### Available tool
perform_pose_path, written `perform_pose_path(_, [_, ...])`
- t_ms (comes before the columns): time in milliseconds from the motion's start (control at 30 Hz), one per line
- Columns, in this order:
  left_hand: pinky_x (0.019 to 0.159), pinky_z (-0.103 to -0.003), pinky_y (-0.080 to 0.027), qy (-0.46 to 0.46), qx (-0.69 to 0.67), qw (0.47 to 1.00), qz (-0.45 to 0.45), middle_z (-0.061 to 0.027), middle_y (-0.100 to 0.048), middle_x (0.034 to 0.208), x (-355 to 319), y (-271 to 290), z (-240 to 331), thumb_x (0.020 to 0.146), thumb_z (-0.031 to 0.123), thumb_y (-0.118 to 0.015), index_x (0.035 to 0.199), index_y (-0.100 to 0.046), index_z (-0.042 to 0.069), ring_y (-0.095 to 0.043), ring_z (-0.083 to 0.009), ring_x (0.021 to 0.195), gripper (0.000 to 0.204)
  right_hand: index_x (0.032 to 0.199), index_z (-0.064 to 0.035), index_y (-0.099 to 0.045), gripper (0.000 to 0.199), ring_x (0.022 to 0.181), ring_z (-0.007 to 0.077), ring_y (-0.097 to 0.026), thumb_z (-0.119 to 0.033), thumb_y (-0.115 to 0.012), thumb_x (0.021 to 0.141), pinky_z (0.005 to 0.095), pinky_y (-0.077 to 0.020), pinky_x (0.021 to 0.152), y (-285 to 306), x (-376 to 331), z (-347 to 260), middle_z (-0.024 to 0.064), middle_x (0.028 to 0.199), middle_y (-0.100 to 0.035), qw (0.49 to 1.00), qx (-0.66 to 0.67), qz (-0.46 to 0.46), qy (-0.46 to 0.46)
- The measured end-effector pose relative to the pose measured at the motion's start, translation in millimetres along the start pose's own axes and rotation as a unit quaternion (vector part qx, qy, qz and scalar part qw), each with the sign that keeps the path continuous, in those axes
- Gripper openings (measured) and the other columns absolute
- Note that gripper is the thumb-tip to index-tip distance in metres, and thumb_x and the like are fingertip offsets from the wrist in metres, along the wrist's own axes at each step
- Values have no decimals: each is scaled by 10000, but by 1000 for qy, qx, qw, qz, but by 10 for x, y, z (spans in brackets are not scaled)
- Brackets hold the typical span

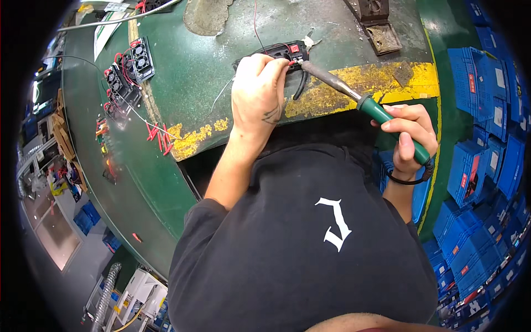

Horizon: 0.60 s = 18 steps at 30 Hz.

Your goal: Soldering wires and cooling fans to a circuit board assembly at a workstation.

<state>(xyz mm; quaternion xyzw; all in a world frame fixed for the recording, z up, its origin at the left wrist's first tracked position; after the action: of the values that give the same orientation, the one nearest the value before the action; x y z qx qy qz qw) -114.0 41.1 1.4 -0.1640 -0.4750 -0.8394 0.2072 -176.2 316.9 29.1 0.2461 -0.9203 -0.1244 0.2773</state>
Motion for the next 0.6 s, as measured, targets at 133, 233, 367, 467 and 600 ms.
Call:
perform_pose_path(133, [759, -387, -516, -2, 4, 1000, -1, -115, -648, 881, 5, -2, 23, 811, 14, -754, 951, -716, 22, -623, -311, 840, 146, 840, 67, -729, 350, 850, 325, -690, -227, -570, 942, 405, -603, 716, 36, 97, -80, 224, 986, -659, 998, -19, -49, 22])
perform_pose_path(233, [761, -390, -515, 0, 7, 1000, 1, -118, -646, 880, 11, -8, 34, 813, 11, -749, 950, -713, 18, -622, -316, 840, 142, 853, 53, -748, 345, 878, 333, -693, -254, -619, 945, 408, -577, 771, 43, 188, -152, 216, 1000, -679, 996, -10, -77, 42])
perform_pose_path(367, [763, -393, -514, -5, 11, 1000, -3, -124, -646, 881, 14, -10, 48, 819, 13, -743, 955, -708, 15, -623, -323, 842, 140, 871, 41, -756, 307, 905, 345, -697, -243, -651, 915, 414, -572, 801, 40, 292, -252, 219, 1031, -693, 990, -25, -135, 43])
perform_pose_path(467, [765, -395, -514, -2, 14, 1000, -2, -126, -644, 880, 12, -3, 58, 822, 15, -741, 957, -706, 16, -623, -325, 842, 139, 884, 30, -763, 268, 908, 339, -700, -219, -664, 885, 404, -573, 806, 59, 344, -325, 223, 1043, -695, 984, -35, -173, 34])
perform_pose_path(600, [763, -398, -513, 3, 14, 1000, -3, -126, -641, 874, 17, -5, 67, 822, 15, -742, 952, -706, 15, -621, -324, 838, 135, 891, 19, -771, 241, 889, 327, -707, -201, -675, 864, 384, -576, 797, 59, 351, -370, 230, 1043, -696, 981, -47, -186, 5])
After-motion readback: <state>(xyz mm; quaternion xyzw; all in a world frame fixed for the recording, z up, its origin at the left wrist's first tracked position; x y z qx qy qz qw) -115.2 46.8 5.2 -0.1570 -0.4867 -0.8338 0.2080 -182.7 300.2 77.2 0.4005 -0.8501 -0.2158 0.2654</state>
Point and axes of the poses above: each hand's wrist, its own x-axis towards the middle knuckle, its own y-axis out of the back of the hand, z = x × y, the point moved 3 cm from there along x, towards the middle knuckle
